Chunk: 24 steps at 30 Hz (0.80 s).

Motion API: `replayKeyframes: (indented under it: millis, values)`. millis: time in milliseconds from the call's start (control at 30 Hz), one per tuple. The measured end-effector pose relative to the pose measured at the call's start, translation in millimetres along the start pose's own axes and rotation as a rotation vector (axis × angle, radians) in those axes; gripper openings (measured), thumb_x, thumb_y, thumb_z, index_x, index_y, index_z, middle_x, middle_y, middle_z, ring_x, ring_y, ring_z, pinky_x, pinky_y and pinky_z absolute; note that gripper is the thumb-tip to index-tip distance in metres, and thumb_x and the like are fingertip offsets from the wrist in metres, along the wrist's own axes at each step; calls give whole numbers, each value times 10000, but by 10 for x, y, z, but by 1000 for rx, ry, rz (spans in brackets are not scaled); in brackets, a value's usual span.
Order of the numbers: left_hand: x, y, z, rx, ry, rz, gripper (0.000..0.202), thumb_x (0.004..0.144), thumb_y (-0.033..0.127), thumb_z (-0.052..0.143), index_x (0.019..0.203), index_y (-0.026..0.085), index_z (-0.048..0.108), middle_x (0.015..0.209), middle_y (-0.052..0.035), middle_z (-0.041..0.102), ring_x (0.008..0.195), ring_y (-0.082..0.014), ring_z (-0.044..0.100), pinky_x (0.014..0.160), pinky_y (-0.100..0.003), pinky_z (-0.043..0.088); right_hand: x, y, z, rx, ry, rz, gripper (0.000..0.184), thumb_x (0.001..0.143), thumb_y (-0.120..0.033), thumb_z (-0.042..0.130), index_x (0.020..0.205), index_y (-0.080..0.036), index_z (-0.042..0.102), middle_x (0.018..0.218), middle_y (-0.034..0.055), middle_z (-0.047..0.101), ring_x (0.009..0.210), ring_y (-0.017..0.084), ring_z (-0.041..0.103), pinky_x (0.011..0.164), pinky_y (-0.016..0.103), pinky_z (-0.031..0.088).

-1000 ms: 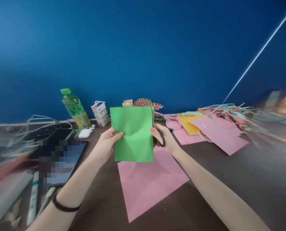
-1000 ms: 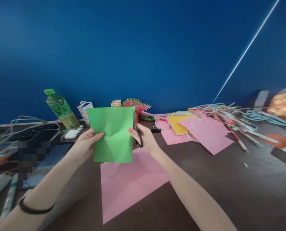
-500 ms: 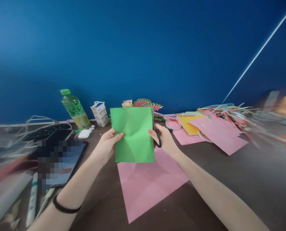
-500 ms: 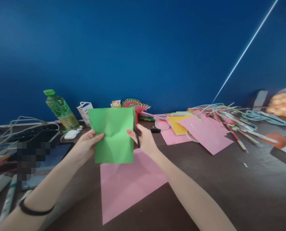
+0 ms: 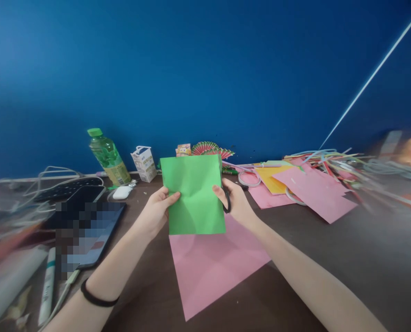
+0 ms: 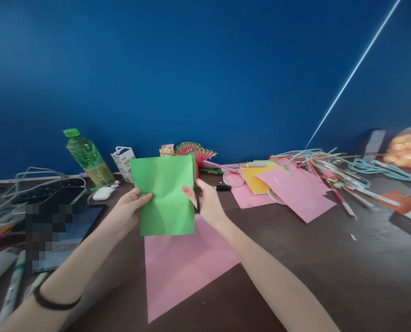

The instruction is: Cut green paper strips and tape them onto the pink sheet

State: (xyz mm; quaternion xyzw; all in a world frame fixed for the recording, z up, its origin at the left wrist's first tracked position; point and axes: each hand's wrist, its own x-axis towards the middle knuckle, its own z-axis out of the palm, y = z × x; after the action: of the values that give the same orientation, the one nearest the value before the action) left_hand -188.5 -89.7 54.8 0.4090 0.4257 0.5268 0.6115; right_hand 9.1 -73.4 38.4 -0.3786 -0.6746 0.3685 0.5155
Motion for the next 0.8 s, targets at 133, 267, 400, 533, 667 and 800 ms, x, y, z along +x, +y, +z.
replayKeyframes:
  millis: [133,267,400,533,667,800]
  values:
    - [-1,-8,18,3,13,8,292,654,187,690,938,172,625,924,-66,708,801,-200,669,674,-273,550,-2,9,-4,-6,12,-18,349,799,-515,491,820,-168,522,754,43,590,741,180,565,617,271,458]
    - [4,-12,29,-8,27,11,264,658,166,678,917,171,628,900,-56,712,768,-182,669,666,-262,547,0,5,-9,-24,47,27,354,783,-526,504,760,-173,510,647,6,545,584,138,534,495,241,426]
    - [22,-2,-7,-17,65,40,244,641,168,682,878,164,624,859,-54,712,736,-180,663,657,-272,542,10,-33,-32,9,26,133,381,779,-564,482,700,-193,445,493,-48,485,371,97,465,352,211,339]
    - [53,9,-48,11,163,107,256,643,184,665,890,167,600,863,-43,698,724,-178,652,631,-277,531,38,-72,-56,39,74,180,377,789,-570,461,730,-197,445,443,-67,462,349,100,502,335,186,310]
    - [66,-53,-14,92,277,249,331,650,195,647,965,184,546,932,-25,665,808,-179,634,694,-288,515,29,-79,-8,42,112,119,322,769,-517,526,797,-199,485,577,-47,514,462,99,566,408,185,374]
    - [-32,-166,147,267,212,306,256,672,181,621,907,189,519,837,1,639,804,-163,617,667,-249,488,-56,-120,124,67,30,36,283,750,-454,577,827,-197,488,690,-15,530,617,132,577,537,234,442]
